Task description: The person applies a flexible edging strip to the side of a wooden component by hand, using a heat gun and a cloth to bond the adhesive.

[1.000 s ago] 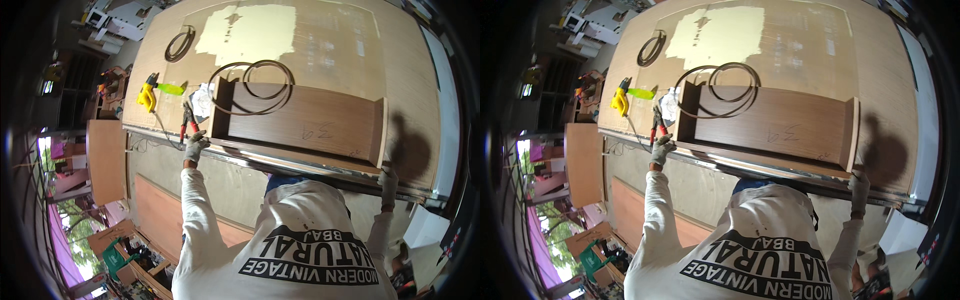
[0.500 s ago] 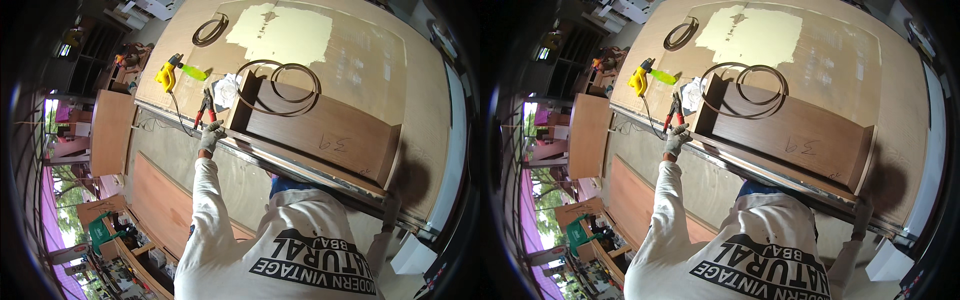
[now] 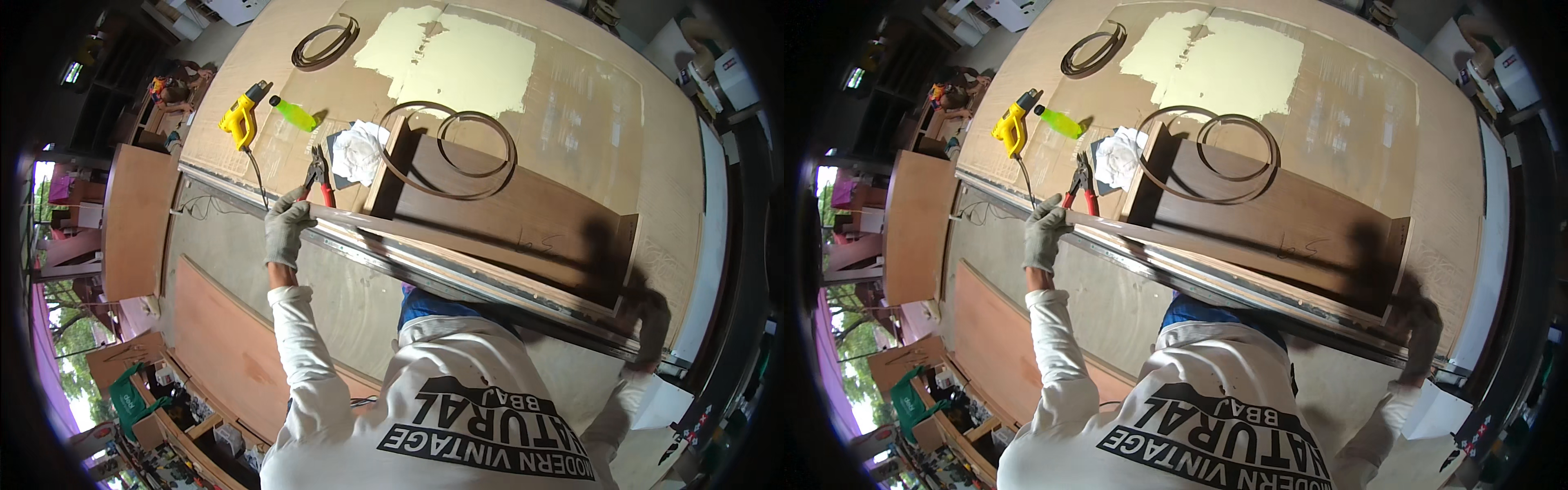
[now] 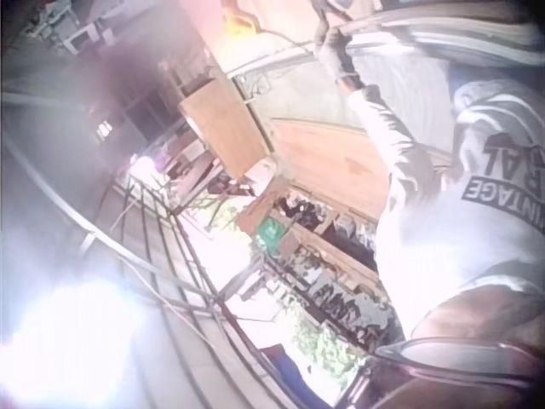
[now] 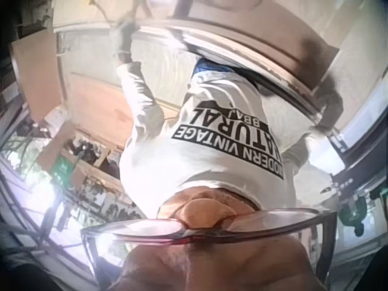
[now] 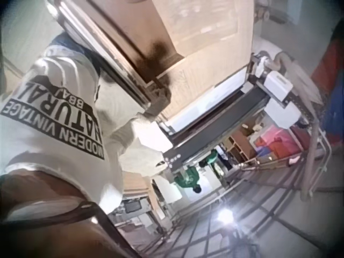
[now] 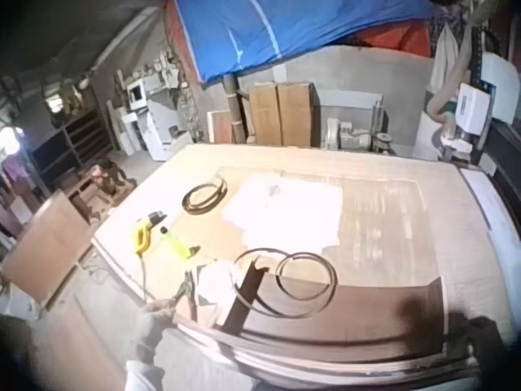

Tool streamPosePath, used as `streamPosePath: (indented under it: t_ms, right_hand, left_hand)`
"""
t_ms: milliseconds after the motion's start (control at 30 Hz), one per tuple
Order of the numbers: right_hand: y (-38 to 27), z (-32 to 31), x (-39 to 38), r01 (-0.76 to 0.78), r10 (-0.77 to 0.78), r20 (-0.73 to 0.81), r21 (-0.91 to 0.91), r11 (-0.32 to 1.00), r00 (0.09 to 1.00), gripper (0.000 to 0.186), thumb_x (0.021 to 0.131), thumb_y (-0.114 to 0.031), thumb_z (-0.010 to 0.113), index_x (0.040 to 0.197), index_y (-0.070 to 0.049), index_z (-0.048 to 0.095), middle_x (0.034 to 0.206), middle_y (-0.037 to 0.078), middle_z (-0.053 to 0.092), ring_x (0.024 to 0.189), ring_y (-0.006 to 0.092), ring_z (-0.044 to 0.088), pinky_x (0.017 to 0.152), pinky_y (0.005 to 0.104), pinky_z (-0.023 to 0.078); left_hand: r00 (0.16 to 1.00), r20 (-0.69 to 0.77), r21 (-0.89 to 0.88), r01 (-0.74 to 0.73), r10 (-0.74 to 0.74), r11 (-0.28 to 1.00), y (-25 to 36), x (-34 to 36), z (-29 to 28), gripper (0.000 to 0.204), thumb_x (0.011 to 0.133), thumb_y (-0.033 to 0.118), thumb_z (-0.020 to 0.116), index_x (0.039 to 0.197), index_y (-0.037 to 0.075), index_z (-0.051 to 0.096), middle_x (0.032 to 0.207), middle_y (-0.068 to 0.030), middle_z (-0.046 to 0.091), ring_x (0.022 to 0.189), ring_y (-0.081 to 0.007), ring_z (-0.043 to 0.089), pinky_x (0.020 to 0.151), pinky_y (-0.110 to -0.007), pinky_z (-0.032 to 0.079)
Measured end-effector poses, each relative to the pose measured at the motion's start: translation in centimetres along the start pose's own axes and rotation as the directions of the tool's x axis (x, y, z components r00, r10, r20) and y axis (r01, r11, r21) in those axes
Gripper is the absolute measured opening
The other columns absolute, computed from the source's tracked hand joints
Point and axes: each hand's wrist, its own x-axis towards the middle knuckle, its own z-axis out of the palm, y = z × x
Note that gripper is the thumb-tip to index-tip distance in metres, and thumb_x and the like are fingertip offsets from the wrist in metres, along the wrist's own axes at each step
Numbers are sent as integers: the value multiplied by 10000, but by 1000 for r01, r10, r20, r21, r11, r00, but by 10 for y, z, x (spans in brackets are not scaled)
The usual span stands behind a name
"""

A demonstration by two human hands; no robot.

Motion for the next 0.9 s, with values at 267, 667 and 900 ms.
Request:
streamPosePath:
  t_ms: [267,667,900]
  right_hand:
    - [-124,69,69,153,-151,-157,-1,988,976,270,1001,-163,679,1223,-9,675,937,20,654,797,110,567,743,244,465]
    - [-224,222,111,-142,44,209,477,868,977,331,1033,-198,607,1286,15,624,868,99,676,704,197,691,600,306,604]
    - [-312,390,196,-39,-152,303,543,839,941,281,1061,-182,563,1239,33,601,986,117,667,895,218,687,778,332,600]
  left_hand:
    - [984,0,-178,-176,178,968,64,40,-76,422,939,-14,667,1343,-92,575,935,-118,695,713,-223,689,665,-345,618]
    - [942,266,-289,278,-202,916,-50,87,-169,366,1015,306,624,1238,18,658,936,-93,712,700,-198,665,575,-317,550]
    - [801,517,-415,544,-303,730,-35,116,-67,749,998,732,415,1325,79,577,1077,-125,656,849,-233,637,695,-354,543]
